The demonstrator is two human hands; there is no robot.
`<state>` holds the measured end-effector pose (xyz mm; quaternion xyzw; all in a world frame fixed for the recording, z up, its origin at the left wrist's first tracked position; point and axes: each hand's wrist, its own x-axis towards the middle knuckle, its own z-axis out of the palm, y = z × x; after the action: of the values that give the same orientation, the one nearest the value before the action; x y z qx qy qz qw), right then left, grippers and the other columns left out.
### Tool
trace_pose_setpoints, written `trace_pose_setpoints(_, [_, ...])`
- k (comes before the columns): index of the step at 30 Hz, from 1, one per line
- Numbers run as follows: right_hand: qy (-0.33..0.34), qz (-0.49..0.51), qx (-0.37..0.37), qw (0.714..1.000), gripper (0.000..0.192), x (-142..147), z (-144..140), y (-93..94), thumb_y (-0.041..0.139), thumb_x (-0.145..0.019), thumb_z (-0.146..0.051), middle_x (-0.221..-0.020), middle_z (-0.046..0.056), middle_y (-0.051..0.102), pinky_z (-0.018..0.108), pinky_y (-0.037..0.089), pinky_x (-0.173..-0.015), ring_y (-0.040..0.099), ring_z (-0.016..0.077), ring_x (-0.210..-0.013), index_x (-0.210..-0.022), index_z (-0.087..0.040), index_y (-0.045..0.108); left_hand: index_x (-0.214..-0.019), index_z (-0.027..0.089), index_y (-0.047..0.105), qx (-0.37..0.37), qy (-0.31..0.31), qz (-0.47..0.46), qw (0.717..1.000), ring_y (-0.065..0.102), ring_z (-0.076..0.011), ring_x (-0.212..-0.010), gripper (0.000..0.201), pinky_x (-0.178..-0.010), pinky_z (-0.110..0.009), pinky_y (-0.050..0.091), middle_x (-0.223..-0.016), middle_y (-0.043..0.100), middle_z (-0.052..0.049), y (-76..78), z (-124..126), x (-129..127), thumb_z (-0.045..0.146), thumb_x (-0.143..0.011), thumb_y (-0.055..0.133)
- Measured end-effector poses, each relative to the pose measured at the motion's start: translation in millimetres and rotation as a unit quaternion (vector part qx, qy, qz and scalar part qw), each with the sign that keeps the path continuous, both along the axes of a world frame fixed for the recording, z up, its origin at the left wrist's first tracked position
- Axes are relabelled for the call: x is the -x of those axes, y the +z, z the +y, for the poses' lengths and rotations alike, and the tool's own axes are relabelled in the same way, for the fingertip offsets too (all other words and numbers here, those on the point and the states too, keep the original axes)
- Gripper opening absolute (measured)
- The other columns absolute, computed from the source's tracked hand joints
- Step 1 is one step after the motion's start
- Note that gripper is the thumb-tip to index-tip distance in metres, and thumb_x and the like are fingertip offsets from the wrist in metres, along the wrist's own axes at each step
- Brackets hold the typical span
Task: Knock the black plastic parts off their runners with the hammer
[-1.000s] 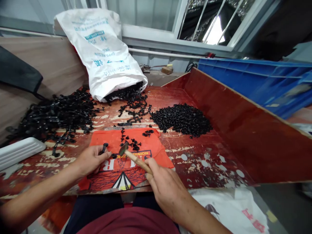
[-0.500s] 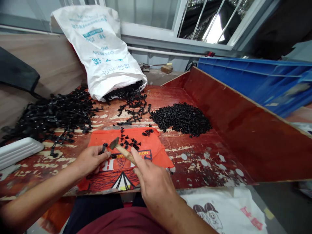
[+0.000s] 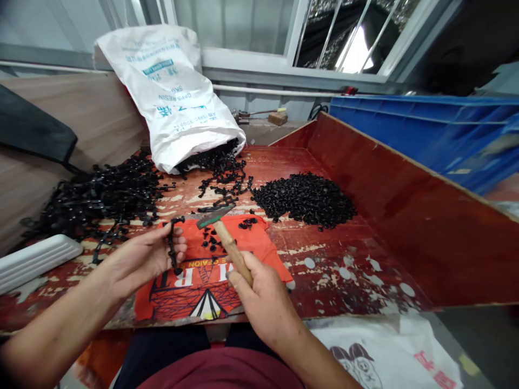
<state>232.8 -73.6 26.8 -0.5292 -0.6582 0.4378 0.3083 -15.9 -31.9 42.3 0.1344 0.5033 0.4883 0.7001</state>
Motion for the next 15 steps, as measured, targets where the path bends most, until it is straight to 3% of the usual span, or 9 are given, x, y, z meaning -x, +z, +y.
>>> trace_pose_setpoints(3, [-0.004, 0.063, 0.052, 0.997, 0.018, 14, 4, -11.4, 0.059, -0.089, -0.027, -0.079, -0.003, 0.064, 0.024, 0.046, -0.06, 0.056, 0.0133, -0.064, -0.105, -0.023, 0.066, -0.078, 0.012, 0.063, 0.022, 0.031, -0.02, 0.999, 0.066, -0.0161, -0.063, 0.025, -0.06, -0.03, 0.059, -0.072, 0.066, -0.007, -6.6, -1, -16, 0.023, -0.097, 0.051])
trace_pose_setpoints(7, [0.033, 0.129, 0.049, 0.99, 0.03, 40, 5, -20.1, 0.07, -0.077, -0.019, -0.098, -0.002, 0.071, 0.026, 0.05, -0.08, 0.064, 0.0169, -0.087, -0.106, -0.023, 0.067, -0.077, 0.013, 0.063, 0.027, 0.063, -0.038, 0.997, 0.067, -0.0175, -0.067, 0.029, -0.065, -0.033, 0.061, -0.073, 0.067, -0.008, -11.3, -8, -37, 0.023, -0.099, 0.046])
trace_pose_setpoints(9, [0.039, 0.148, 0.037, 0.988, 0.027, 48, 6, -21.6, 0.07, -0.076, -0.017, -0.1, -0.002, 0.072, 0.027, 0.049, -0.085, 0.065, 0.0182, -0.093, -0.103, -0.023, 0.068, -0.08, 0.014, 0.065, 0.012, 0.067, -0.044, 0.997, 0.065, -0.0165, -0.065, 0.029, -0.064, -0.032, 0.061, -0.073, 0.066, -0.007, -10.1, -15, -45, 0.022, -0.099, 0.044])
trace_pose_setpoints(13, [0.007, 0.121, 0.028, 0.992, 0.014, 49, 9, -22.3, 0.066, -0.079, -0.018, -0.088, -0.001, 0.071, 0.027, 0.05, -0.075, 0.064, 0.0176, -0.082, -0.093, -0.02, 0.068, -0.09, 0.016, 0.067, -0.058, -0.008, -0.023, 0.998, 0.067, -0.0165, -0.078, 0.013, -0.069, -0.028, 0.059, -0.088, 0.07, -0.006, -12.4, -34, -50, 0.028, -0.085, 0.07])
trace_pose_setpoints(15, [0.011, 0.112, 0.036, 0.993, 0.014, 45, 9, -20.7, 0.065, -0.08, -0.018, -0.084, -0.002, 0.069, 0.025, 0.048, -0.07, 0.063, 0.016, -0.078, -0.093, -0.021, 0.068, -0.092, 0.018, 0.067, -0.085, -0.05, 0.023, 0.995, 0.067, -0.0165, -0.08, 0.03, -0.072, -0.027, 0.059, -0.092, 0.07, -0.004, -19.5, -42, -52, 0.03, -0.07, 0.084])
